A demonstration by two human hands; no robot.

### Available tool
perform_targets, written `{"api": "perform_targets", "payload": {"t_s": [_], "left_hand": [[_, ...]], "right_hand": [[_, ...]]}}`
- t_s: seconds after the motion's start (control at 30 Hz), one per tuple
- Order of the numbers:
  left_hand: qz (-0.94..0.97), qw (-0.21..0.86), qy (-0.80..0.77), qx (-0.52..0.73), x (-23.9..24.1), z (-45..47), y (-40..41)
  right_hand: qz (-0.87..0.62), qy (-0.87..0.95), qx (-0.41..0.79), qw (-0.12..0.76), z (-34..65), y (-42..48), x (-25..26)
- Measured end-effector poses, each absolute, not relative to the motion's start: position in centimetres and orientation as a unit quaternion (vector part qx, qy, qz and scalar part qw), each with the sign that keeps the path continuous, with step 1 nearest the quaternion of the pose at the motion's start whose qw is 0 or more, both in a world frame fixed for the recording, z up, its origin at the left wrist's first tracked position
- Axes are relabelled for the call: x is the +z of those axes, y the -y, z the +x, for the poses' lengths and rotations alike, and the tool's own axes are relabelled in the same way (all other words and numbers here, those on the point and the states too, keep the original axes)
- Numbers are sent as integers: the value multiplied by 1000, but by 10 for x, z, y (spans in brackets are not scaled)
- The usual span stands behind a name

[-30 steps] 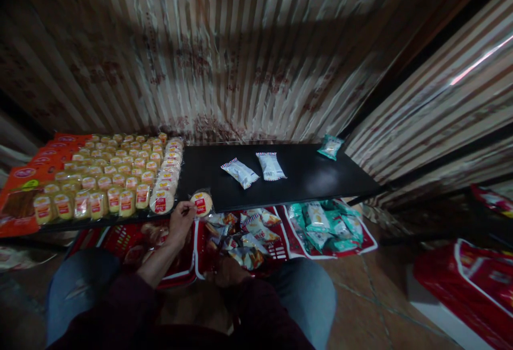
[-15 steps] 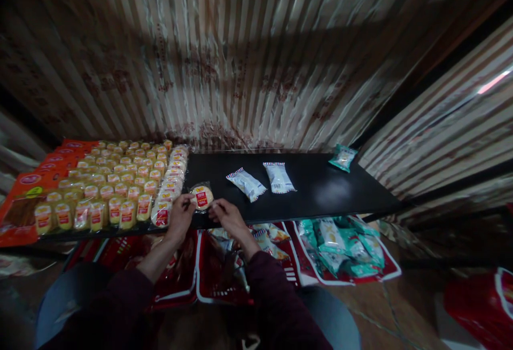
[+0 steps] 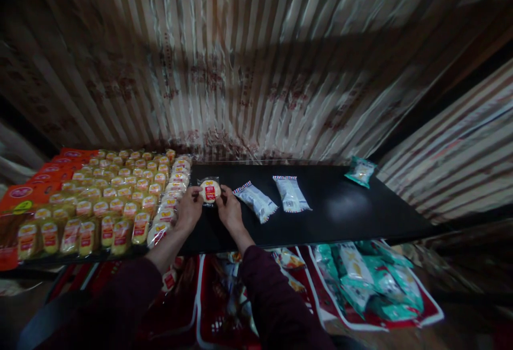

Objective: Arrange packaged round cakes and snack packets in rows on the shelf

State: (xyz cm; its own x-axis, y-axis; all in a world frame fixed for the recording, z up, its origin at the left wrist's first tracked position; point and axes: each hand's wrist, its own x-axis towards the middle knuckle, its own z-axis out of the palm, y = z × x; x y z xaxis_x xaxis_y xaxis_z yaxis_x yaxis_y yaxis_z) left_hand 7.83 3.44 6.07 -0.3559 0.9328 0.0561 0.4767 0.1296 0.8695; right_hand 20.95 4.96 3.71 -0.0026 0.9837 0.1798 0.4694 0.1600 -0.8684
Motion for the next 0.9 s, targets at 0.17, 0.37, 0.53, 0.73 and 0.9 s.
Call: {"api": "perform_targets", "payload": {"t_s": [0.17, 0.37, 0.53, 0.73, 0.9], "left_hand": [[492, 274, -748, 352, 76, 76, -64], [521, 242, -741, 347, 84, 80, -87], [528, 250, -746, 321, 81, 85, -108], [560, 207, -748, 290, 74, 90, -124], [586, 171, -739, 283, 70, 88, -139]], "right_hand": [[-570, 609, 319, 449, 189, -82, 31], [-600, 572, 302, 470, 172, -109, 23], [-616, 539, 306, 485, 166, -131, 14], [-579, 503, 364, 528, 156, -155, 6], [-568, 512, 368, 529, 150, -171, 1]]}}
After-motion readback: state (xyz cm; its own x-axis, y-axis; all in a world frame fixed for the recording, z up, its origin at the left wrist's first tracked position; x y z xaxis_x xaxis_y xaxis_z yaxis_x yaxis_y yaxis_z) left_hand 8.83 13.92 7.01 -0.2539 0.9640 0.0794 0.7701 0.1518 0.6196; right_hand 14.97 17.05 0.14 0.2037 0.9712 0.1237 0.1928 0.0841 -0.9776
